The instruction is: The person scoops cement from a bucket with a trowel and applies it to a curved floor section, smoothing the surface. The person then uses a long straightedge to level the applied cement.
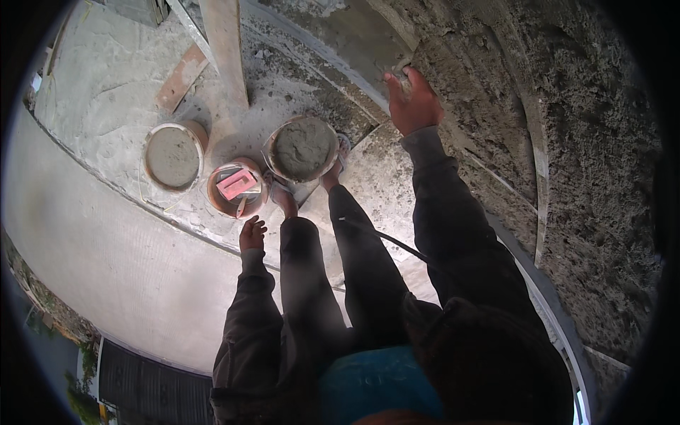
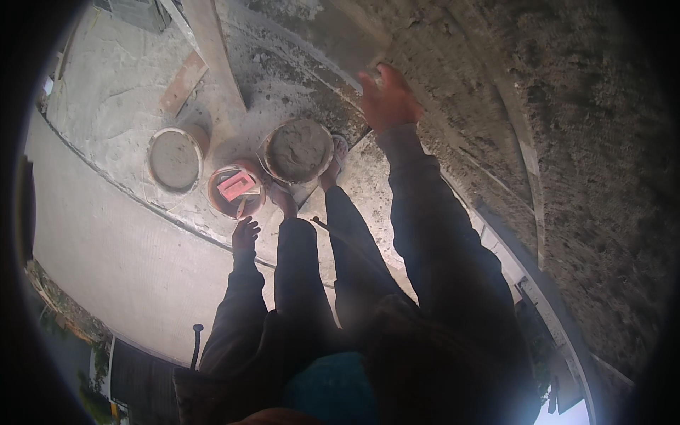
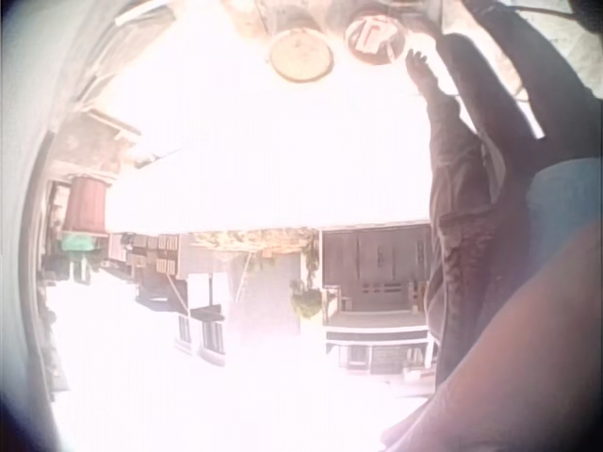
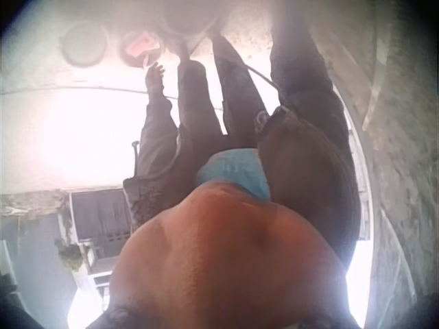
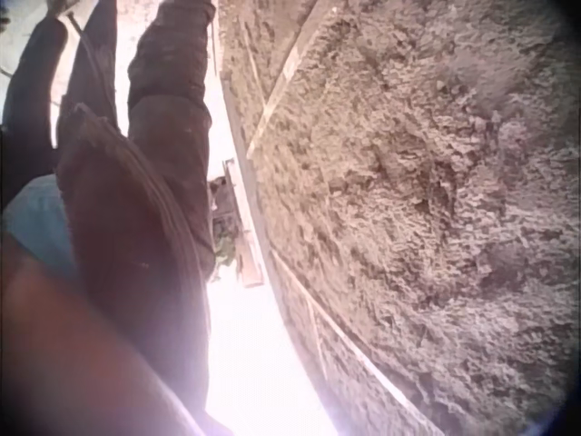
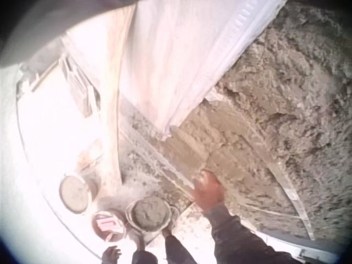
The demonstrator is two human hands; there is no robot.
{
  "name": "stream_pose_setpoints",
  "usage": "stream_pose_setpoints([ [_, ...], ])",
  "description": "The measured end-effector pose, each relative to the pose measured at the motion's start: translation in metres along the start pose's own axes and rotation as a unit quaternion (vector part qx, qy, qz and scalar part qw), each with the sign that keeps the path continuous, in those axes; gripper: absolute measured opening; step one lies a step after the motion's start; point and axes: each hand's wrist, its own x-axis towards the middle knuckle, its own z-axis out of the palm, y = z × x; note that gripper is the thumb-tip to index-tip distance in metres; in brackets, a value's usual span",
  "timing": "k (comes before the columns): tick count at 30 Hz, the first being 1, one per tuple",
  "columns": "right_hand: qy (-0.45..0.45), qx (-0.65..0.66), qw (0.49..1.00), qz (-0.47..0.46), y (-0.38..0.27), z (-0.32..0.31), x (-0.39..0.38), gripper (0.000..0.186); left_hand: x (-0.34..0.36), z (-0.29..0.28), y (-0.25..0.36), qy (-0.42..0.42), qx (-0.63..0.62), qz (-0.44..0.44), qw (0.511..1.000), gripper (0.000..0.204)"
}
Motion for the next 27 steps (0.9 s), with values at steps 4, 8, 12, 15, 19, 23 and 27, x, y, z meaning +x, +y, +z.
stream_pose_setpoints([
  [4,-0.025,-0.009,0.999,0.030,-0.024,-0.051,0.001,0.049,0.002,-0.001,0.007,0.004,-0.035,-0.002,0.999,0.033],
  [8,-0.092,-0.002,0.991,0.098,-0.053,-0.107,0.005,0.048,0.012,-0.008,0.003,-0.026,-0.050,0.015,0.998,0.034],
  [12,-0.048,0.032,0.998,0.016,-0.048,-0.124,0.008,0.046,0.017,-0.015,-0.002,-0.043,-0.048,0.004,0.998,0.040],
  [15,-0.049,0.037,0.998,0.025,-0.058,-0.148,0.007,0.045,0.010,-0.005,0.011,-0.018,0.000,0.011,1.000,0.038],
  [19,-0.034,0.032,0.999,0.018,-0.056,-0.176,-0.001,0.042,0.006,-0.002,0.020,0.006,-0.018,0.038,0.999,0.028],
  [23,-0.011,0.095,0.995,0.038,-0.045,-0.209,-0.025,0.036,0.005,-0.009,0.017,0.006,-0.024,0.021,0.999,0.027],
  [27,-0.024,0.039,0.998,0.050,-0.032,-0.202,-0.080,0.031,0.006,-0.009,0.019,-0.007,-0.041,0.031,0.999,0.021],
])
